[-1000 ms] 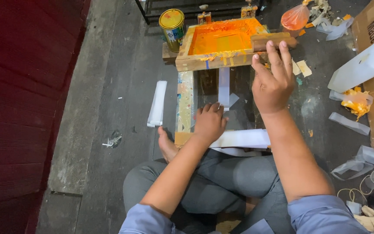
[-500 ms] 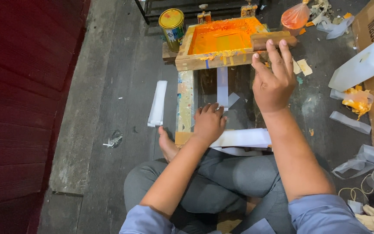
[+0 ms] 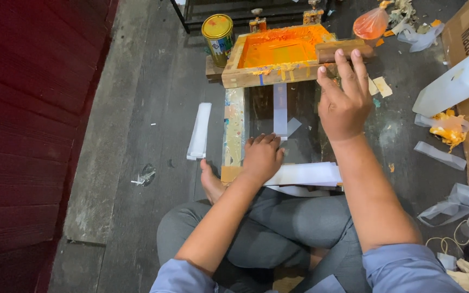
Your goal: A person prepares a screen printing frame by applying adhesive strips to the edges and spreading orange ink across the screen using a wooden block.
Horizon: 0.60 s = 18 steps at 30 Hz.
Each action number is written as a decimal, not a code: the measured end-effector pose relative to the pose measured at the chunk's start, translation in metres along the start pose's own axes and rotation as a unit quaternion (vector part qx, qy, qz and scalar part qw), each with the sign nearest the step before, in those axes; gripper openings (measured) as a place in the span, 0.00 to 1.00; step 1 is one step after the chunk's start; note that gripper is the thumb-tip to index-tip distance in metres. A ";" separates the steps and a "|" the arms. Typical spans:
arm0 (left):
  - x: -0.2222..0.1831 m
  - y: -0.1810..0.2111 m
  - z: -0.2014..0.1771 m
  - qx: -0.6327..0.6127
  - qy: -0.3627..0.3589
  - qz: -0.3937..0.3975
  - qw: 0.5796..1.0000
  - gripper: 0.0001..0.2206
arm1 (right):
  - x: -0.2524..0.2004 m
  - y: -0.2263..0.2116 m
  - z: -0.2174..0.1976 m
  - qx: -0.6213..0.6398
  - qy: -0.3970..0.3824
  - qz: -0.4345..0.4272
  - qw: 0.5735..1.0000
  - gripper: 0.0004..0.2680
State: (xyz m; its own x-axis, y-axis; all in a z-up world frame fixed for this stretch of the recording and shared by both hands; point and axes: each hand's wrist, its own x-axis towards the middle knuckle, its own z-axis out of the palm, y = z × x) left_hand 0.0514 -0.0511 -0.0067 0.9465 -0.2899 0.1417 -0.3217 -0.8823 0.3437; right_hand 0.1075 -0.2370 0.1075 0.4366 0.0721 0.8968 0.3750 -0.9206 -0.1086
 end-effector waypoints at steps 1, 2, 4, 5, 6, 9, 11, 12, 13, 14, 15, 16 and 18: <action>0.000 0.000 -0.001 0.000 0.000 0.000 1.000 0.18 | 0.000 -0.001 -0.001 0.000 0.000 0.000 1.000 0.07; 0.000 0.000 -0.002 0.000 -0.003 0.003 1.000 0.18 | 0.001 -0.001 -0.001 -0.001 0.002 -0.001 1.000 0.06; 0.000 0.000 -0.004 0.000 -0.006 0.005 1.000 0.17 | 0.001 -0.001 -0.001 -0.002 0.005 -0.002 1.000 0.06; 0.000 0.000 -0.005 0.006 -0.002 0.010 1.000 0.16 | 0.001 -0.001 -0.001 -0.003 0.000 -0.002 1.000 0.06; -0.001 0.000 -0.006 0.011 0.001 0.016 1.000 0.16 | 0.000 0.000 -0.001 -0.004 -0.004 -0.001 1.000 0.06; -0.001 0.001 -0.011 -0.007 -0.001 0.017 1.000 0.16 | -0.003 0.003 0.000 -0.005 -0.007 -0.009 1.000 0.07; -0.005 0.001 -0.020 -0.026 0.024 0.024 0.999 0.15 | -0.003 0.002 -0.003 -0.003 -0.010 -0.010 1.000 0.08; -0.007 0.001 -0.025 -0.045 0.049 0.029 0.997 0.14 | -0.003 0.002 -0.004 0.000 -0.012 -0.011 1.000 0.10; -0.008 -0.001 -0.030 -0.045 0.050 0.030 0.997 0.14 | -0.001 0.002 -0.007 0.000 -0.011 -0.011 1.000 0.10; -0.011 -0.004 -0.035 -0.047 0.056 0.035 0.997 0.14 | -0.001 0.001 -0.009 0.000 -0.013 -0.014 1.000 0.09; -0.013 -0.006 -0.040 -0.049 0.063 0.040 0.996 0.15 | 0.000 0.001 -0.011 -0.001 -0.014 -0.018 1.000 0.08; -0.016 -0.010 -0.050 -0.048 0.063 0.040 0.996 0.15 | -0.004 0.009 -0.006 0.000 -0.014 -0.018 1.000 0.08; -0.021 -0.018 -0.069 -0.028 0.002 0.041 0.999 0.16 | -0.013 0.027 0.003 -0.037 0.011 -0.058 0.998 0.07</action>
State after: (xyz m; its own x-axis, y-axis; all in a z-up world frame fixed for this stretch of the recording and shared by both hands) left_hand 0.0356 -0.0033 0.0486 0.9172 -0.3584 0.1743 -0.3985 -0.8333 0.3831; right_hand 0.1150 -0.2616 0.0918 0.3749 0.1723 0.9109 0.3598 -0.9326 0.0283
